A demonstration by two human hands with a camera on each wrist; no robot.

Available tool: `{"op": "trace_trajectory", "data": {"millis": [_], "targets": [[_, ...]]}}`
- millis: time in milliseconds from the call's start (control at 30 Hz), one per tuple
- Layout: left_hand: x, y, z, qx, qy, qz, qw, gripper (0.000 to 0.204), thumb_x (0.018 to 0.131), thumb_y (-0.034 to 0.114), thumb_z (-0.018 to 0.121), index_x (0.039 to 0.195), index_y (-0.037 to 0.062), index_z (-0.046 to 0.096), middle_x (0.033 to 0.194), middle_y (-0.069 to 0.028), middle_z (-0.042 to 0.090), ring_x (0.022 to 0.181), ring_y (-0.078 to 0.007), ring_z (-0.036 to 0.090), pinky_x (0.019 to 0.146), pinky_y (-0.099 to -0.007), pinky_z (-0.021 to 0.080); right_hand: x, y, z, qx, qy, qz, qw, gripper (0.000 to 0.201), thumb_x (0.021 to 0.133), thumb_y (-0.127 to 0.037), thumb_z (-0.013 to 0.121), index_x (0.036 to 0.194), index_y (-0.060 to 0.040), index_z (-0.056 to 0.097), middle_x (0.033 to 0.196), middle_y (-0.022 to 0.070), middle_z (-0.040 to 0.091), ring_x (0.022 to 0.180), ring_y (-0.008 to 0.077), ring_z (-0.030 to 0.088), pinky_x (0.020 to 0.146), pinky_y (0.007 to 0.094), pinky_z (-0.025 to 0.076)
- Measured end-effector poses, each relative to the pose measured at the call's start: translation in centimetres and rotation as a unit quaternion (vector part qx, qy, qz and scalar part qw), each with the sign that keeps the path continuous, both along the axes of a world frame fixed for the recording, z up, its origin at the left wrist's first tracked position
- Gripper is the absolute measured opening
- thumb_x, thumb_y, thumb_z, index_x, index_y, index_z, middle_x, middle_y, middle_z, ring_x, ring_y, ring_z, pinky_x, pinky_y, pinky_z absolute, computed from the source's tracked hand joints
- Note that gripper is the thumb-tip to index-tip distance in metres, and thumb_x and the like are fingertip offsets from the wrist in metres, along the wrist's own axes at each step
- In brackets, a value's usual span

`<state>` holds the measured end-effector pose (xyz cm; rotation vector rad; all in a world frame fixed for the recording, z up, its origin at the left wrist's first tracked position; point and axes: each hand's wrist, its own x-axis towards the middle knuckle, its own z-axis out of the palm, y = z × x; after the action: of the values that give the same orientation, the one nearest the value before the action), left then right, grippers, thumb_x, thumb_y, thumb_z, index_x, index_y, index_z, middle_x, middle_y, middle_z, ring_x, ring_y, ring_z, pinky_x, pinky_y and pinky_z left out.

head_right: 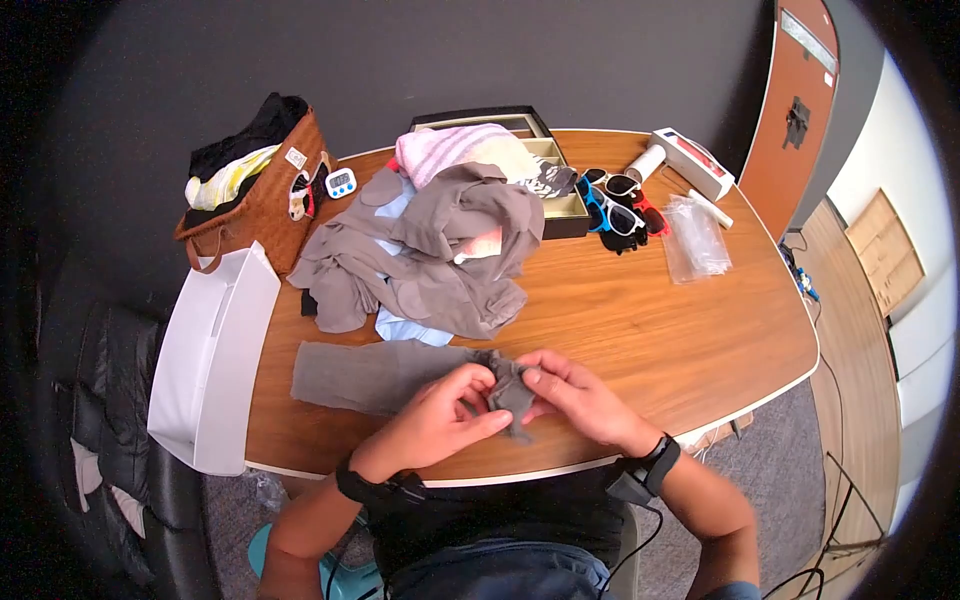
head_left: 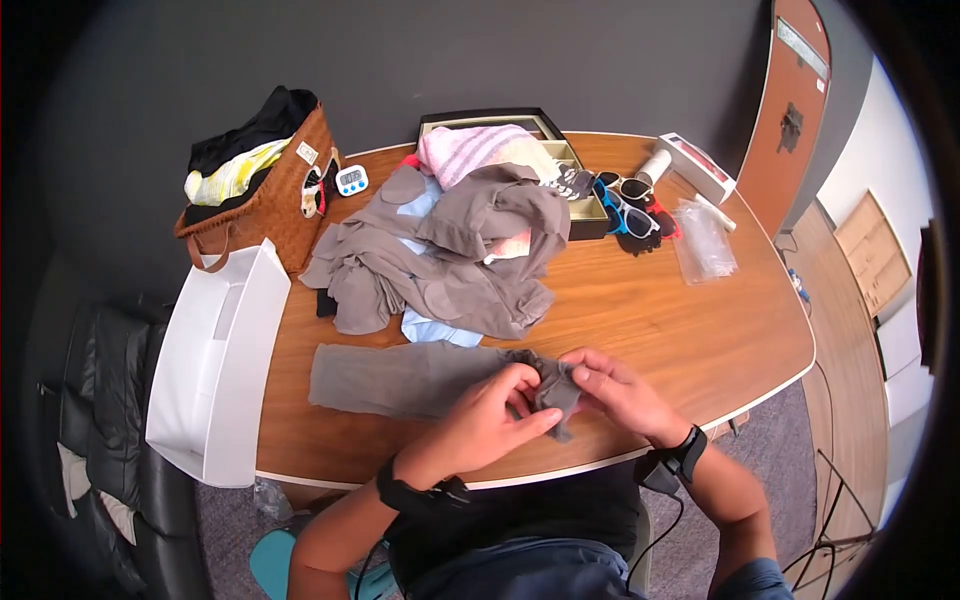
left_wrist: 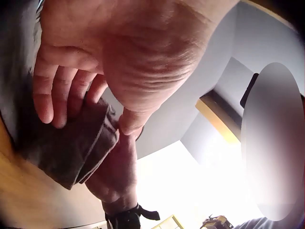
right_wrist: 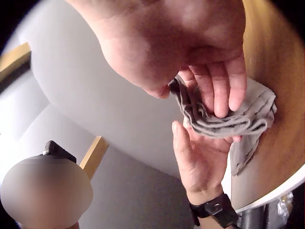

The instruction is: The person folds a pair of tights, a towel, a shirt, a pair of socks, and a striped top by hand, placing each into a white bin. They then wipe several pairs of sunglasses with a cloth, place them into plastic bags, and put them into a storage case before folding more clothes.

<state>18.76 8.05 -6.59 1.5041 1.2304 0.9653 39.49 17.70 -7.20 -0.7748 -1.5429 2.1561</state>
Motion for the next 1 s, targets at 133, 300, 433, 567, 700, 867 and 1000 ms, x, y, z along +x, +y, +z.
{"op": "trace_trajectory", "data": {"millis": [133, 300, 433, 567, 700, 867, 1000], "targets": [[0.8, 0.5, -1.1, -0.016, -0.097, -0.003, 0.995, 0.021, 0.096, 0.010, 0.061, 0.112, -0.0005, 0.052, 0.096, -0.0022, 0.058, 0.087, -0.0051, 0.056, 0.072, -0.0246, 0.049, 0.1, -0.5, -0.2, 0.023, 0.031, 0.033, 0.999, 0.028, 0.100, -0.015, 0.054, 0.124, -0.0010, 0.049, 0.106, 0.0022, 0.060, 0.095, 0.0090, 0.059, 0.082, 0.0261, 0.052], [-0.5, 0.4, -3.2, -0.008, -0.085, 0.001, 0.996, 0.014, 0.099, 0.009, 0.055, 0.109, -0.0001, 0.053, 0.094, 0.0013, 0.057, 0.087, -0.0035, 0.052, 0.075, -0.0209, 0.045, 0.1, -0.5, -0.5, 0.047, 0.019, 0.033, 0.998, 0.025, 0.097, -0.007, 0.056, 0.121, -0.0017, 0.050, 0.098, 0.0025, 0.062, 0.092, 0.0088, 0.060, 0.079, 0.0259, 0.052], [-1.7, 0.3, -2.8, -0.007, -0.134, 0.042, 0.990, 0.011, 0.101, 0.010, 0.052, 0.107, 0.0006, 0.055, 0.094, 0.0038, 0.056, 0.086, -0.0023, 0.048, 0.076, -0.0191, 0.042, 0.6, 0.2, -1.2, -0.001, 0.027, 0.030, 0.999, 0.019, 0.098, -0.008, 0.054, 0.116, -0.0023, 0.053, 0.095, 0.0017, 0.061, 0.086, 0.0081, 0.060, 0.076, 0.0248, 0.052], [-1.8, 0.5, -3.5, 0.001, -0.129, 0.043, 0.991, 0.012, 0.101, 0.010, 0.051, 0.104, -0.0009, 0.055, 0.089, 0.0024, 0.057, 0.081, -0.0025, 0.048, 0.072, -0.0207, 0.043, 0.7, 0.6, -2.0, 0.055, 0.008, 0.018, 0.998, 0.014, 0.098, -0.011, 0.055, 0.110, -0.0032, 0.055, 0.091, -0.0006, 0.059, 0.080, 0.0070, 0.057, 0.074, 0.0233, 0.050], [-2.0, 0.7, -2.6, 0.004, -0.152, 0.050, 0.987, 0.012, 0.102, 0.011, 0.051, 0.104, -0.0003, 0.055, 0.088, 0.0030, 0.055, 0.081, -0.0023, 0.048, 0.072, -0.0204, 0.042, 0.6, 0.4, -1.6, 0.097, -0.007, -0.029, 0.995, 0.018, 0.096, -0.011, 0.060, 0.111, -0.0034, 0.056, 0.087, -0.0026, 0.056, 0.079, 0.0064, 0.055, 0.074, 0.0230, 0.048], [-2.0, 1.1, -3.1, -0.029, -0.176, 0.012, 0.984, 0.014, 0.101, 0.012, 0.052, 0.109, 0.0004, 0.055, 0.096, 0.0026, 0.057, 0.087, -0.0024, 0.049, 0.075, -0.0210, 0.043, -0.7, -1.0, 0.5, 0.105, 0.013, -0.009, 0.994, 0.028, 0.091, -0.007, 0.066, 0.116, -0.0026, 0.055, 0.088, -0.0031, 0.059, 0.080, 0.0061, 0.056, 0.074, 0.0220, 0.048], [-0.9, 0.3, -1.8, -0.065, -0.269, -0.063, 0.959, 0.055, 0.093, 0.015, 0.066, 0.137, -0.0002, 0.036, 0.122, -0.0104, 0.056, 0.112, -0.0164, 0.057, 0.094, -0.0302, 0.048, -1.2, -0.6, -0.4, 0.059, 0.011, 0.012, 0.998, 0.023, 0.094, -0.009, 0.063, 0.114, -0.0032, 0.054, 0.092, 0.0010, 0.064, 0.077, 0.0071, 0.060, 0.067, 0.0222, 0.051]]}}
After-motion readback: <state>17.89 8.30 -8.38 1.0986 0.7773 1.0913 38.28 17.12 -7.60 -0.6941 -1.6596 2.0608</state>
